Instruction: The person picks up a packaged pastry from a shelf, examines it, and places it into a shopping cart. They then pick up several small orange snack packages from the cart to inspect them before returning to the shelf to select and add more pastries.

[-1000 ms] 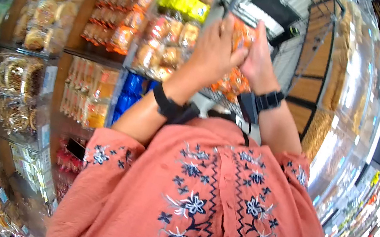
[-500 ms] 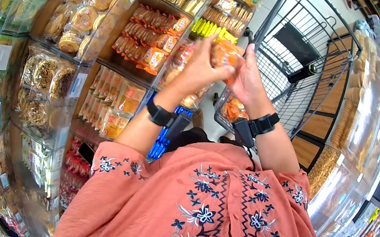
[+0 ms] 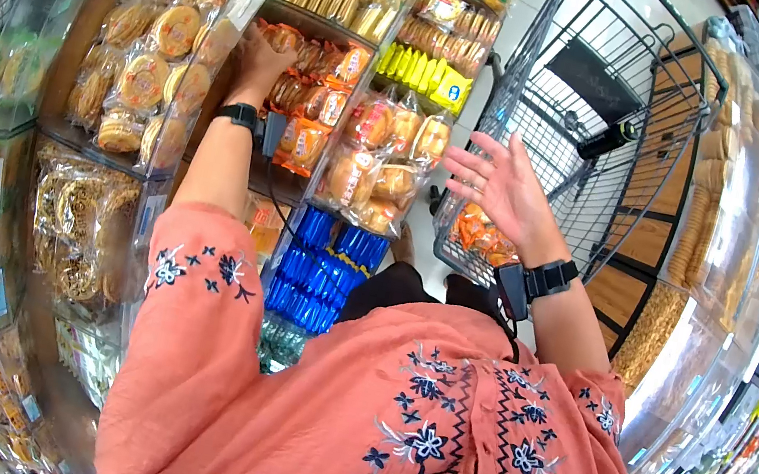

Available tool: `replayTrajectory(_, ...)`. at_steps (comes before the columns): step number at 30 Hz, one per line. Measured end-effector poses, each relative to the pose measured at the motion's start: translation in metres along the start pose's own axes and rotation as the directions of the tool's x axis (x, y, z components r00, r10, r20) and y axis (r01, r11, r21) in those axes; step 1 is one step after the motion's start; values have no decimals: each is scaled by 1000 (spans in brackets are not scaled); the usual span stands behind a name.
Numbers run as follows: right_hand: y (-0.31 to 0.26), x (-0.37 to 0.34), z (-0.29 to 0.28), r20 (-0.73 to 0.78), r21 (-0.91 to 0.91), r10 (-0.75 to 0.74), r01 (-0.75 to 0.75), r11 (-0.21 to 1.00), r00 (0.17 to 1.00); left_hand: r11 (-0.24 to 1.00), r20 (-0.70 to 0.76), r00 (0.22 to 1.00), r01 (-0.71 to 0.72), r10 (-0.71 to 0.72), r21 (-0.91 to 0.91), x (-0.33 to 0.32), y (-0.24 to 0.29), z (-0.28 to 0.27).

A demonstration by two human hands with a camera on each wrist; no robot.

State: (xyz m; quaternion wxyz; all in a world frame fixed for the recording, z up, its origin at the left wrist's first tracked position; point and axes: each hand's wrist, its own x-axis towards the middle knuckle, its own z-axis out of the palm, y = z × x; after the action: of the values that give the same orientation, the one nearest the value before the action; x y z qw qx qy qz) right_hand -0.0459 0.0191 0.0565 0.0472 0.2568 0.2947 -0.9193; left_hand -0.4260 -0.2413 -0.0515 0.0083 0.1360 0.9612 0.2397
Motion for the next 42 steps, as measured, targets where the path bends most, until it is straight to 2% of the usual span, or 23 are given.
replayTrajectory(1, -1, 0, -1, -7, -7, -4, 4, 1000, 1000, 1000, 20, 1000, -17, 17, -4, 5, -1, -2)
replayTrajectory(4, -2, -1, -4, -37, -2, 1, -1, 1000, 999, 993, -62, 992, -111, 114, 51, 25, -24, 19)
replayTrajectory(7, 0, 0, -8, -68, 8, 20, -19, 1000, 997, 999, 28, 999, 22, -24, 47, 17, 2, 1)
replayTrajectory(8, 1, 0, -10, -76, 9, 27, -26, 1000, 997, 978, -63, 998, -15, 29, 208, 16, 0, 7)
replayTrajectory(12, 5, 5, -16, -63, 9, 57, -57, 998, 996, 897, -54, 984, -133, 171, 421, -4, 21, -10)
replayTrajectory(14, 5, 7, -13, -41, -2, 64, -64, 998, 997, 850, -84, 972, -148, 219, 506, -2, 11, 0)
replayTrajectory(17, 6, 10, -10, -14, -28, 63, -64, 998, 998, 748, -158, 910, -207, 384, 630, 4, -7, 20)
replayTrajectory(20, 8, 10, -12, 12, -51, 76, -75, 996, 997, 730, 21, 984, -144, 175, 668, 8, -8, 28)
replayTrajectory(23, 10, 10, -12, 12, -60, 82, -81, 995, 997, 679, 69, 986, -154, 151, 718, 11, -5, 29)
replayTrajectory(26, 9, 7, -15, 7, -61, 69, -68, 996, 998, 756, 69, 993, -118, 96, 644, 11, 3, 23)
replayTrajectory(30, 1, 1, -31, 4, -3, 36, -36, 999, 999, 883, 17, 992, -116, 122, 454, 0, 4, 0)
replayTrajectory(33, -4, -5, -45, -5, 52, -29, 30, 998, 1000, 830, 19, 969, -222, 247, 511, -13, -7, -4)
replayTrajectory(36, -7, -13, -59, -25, 62, -43, 44, 997, 999, 804, 116, 953, -297, 278, 514, -24, -12, -5)
replayTrajectory(40, -10, -26, -75, -34, 92, -73, 76, 993, 997, 772, 128, 976, -216, 174, 598, -12, -20, 10)
replayTrajectory(42, -16, -38, -80, -44, 91, -100, 104, 990, 994, 837, 124, 984, -177, 131, 518, -1, -15, 7)
